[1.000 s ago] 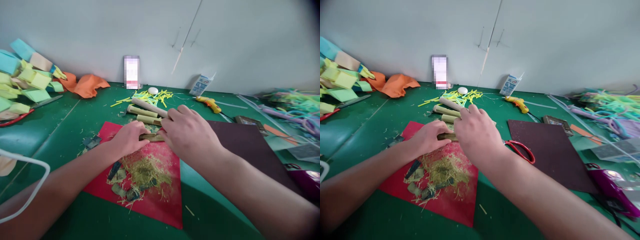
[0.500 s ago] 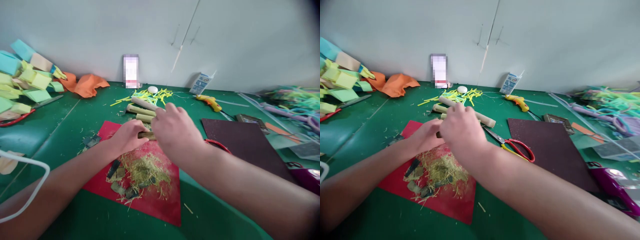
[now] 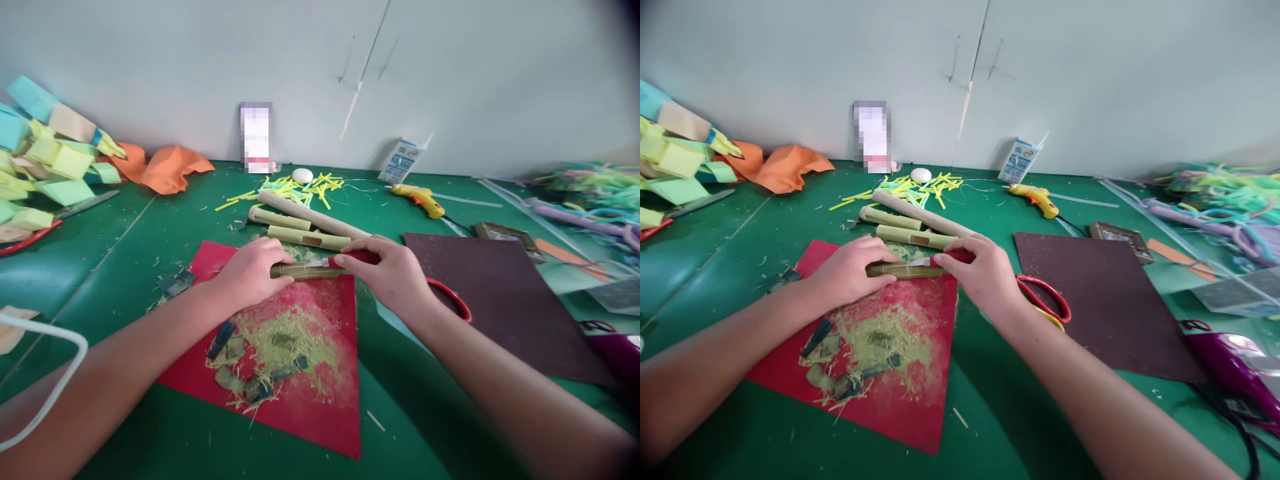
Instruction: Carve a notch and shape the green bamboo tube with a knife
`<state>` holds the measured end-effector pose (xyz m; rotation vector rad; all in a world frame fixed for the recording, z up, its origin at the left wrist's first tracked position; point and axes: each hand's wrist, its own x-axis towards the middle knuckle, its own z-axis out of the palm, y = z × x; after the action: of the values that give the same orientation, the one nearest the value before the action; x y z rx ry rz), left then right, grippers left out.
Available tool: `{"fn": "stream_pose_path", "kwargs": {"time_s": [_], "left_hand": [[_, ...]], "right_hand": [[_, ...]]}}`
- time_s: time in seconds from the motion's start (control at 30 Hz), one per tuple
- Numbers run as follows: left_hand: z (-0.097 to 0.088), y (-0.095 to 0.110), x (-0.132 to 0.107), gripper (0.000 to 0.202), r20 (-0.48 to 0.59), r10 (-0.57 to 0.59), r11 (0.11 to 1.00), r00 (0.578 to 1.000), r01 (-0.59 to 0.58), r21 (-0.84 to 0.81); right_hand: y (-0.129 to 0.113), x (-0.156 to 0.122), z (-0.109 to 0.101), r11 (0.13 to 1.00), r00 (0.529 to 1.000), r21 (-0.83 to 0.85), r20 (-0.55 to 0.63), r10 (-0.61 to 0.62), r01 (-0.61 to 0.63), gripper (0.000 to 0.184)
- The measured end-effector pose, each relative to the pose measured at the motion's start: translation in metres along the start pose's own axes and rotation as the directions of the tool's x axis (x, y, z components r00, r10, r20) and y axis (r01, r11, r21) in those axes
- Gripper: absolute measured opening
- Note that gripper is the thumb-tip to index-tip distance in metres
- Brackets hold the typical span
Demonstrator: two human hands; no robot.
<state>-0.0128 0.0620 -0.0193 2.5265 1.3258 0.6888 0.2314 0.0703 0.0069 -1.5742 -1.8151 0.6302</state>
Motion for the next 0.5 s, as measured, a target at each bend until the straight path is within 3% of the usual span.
{"fn": "stream_pose_path", "kwargs": {"time_s": [0.17,0.4,0.5], "left_hand": [[0.002,-0.002,0.0,0.021,-0.013,0.035,0.999,0.999,-0.035,-0.018],[0.002,-0.002,0.004,0.012,-0.049,-0.044,0.991,0.998,0.038,-0.126],[0.002,-0.002,0.005,0.012,-0.071,-0.026,0.99,0.997,0.016,-0.139]], "right_hand": [[0.003,-0.001,0.005,0.999,0.997,0.027,-0.06,-0.04,0.041,0.021],[0.006,-0.007,0.007,0.997,0.994,0.022,-0.087,-0.074,0.076,0.018],[0.008,-0.011,0.008,0.995,0.989,0.006,-0.106,-0.1,0.102,0.02]]}}
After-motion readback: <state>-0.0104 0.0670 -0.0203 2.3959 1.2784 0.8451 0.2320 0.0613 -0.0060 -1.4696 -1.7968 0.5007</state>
